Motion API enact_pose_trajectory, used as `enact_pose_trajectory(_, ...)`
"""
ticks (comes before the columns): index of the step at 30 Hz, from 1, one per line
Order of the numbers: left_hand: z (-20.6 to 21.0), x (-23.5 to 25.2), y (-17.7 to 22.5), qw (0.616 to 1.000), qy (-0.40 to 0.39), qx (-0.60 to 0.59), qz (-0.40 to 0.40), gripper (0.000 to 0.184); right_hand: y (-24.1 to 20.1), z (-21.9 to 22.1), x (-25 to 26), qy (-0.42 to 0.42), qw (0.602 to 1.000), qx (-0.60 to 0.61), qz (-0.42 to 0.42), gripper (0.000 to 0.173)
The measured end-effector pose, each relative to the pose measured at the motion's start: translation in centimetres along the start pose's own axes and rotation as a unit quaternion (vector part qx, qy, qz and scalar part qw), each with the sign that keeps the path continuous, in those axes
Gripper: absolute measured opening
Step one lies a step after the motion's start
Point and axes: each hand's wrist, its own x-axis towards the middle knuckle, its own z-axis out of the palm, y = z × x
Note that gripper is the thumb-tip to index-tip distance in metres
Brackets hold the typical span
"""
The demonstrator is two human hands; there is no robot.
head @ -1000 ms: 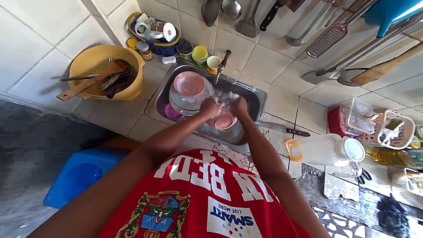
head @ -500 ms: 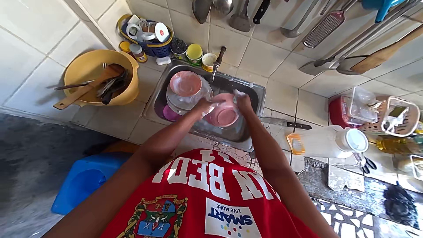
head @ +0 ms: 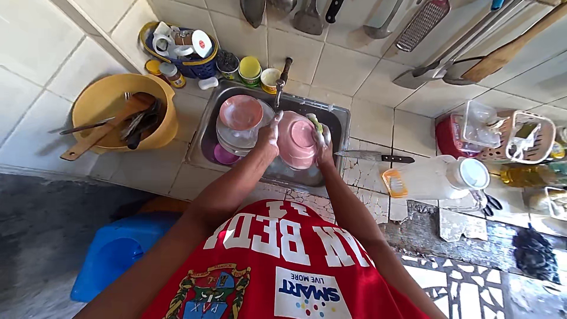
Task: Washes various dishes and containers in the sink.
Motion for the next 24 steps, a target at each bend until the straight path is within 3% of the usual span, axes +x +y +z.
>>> enact_pose_trajectory(4, 0.4, -0.4, -0.4, 0.992, 0.022, -0.125, -0.024, 0.039, -0.3, 0.7, -3.3, 0.091, 0.976, -0.190, -0.052, 0.044)
enact_pose_trajectory(7, 0.7, -0.8, -0.3, 0.983, 0.036, -0.174, -0.034, 0.033, -0.4, 1.4, -6.6, 0.035, 0.942, -0.312, -0.121, 0.041)
enact_pose_trajectory(10, 1.5, -0.6, 0.5, 0.992, 0.110, -0.051, -0.027, 0.036, -0.5, 2.6, -7.3, -0.030, 0.878, -0.412, -0.243, 0.028)
enact_pose_trajectory(13, 1.7, -0.7, 0.7, 0.990, 0.095, 0.096, 0.038, 0.050, -2.2, 3.7, -6.0, -0.057, 0.833, -0.464, -0.296, 0.025)
enact_pose_trajectory(17, 1.9, -1.2, 1.1, 0.994, 0.027, 0.047, 0.094, 0.033, -5.9, 3.8, -3.0, -0.031, 0.882, -0.417, -0.217, 0.037)
enact_pose_trajectory(19, 1.4, -1.2, 1.8, 0.995, 0.020, 0.039, 0.086, 0.040, -6.0, 2.8, -1.3, -0.027, 0.895, -0.412, -0.171, 0.039)
enact_pose_trajectory(24, -1.0, 0.2, 0.9, 0.992, 0.062, 0.042, 0.105, 0.041, -4.2, 0.4, -3.3, -0.132, 0.845, -0.441, -0.271, 0.027)
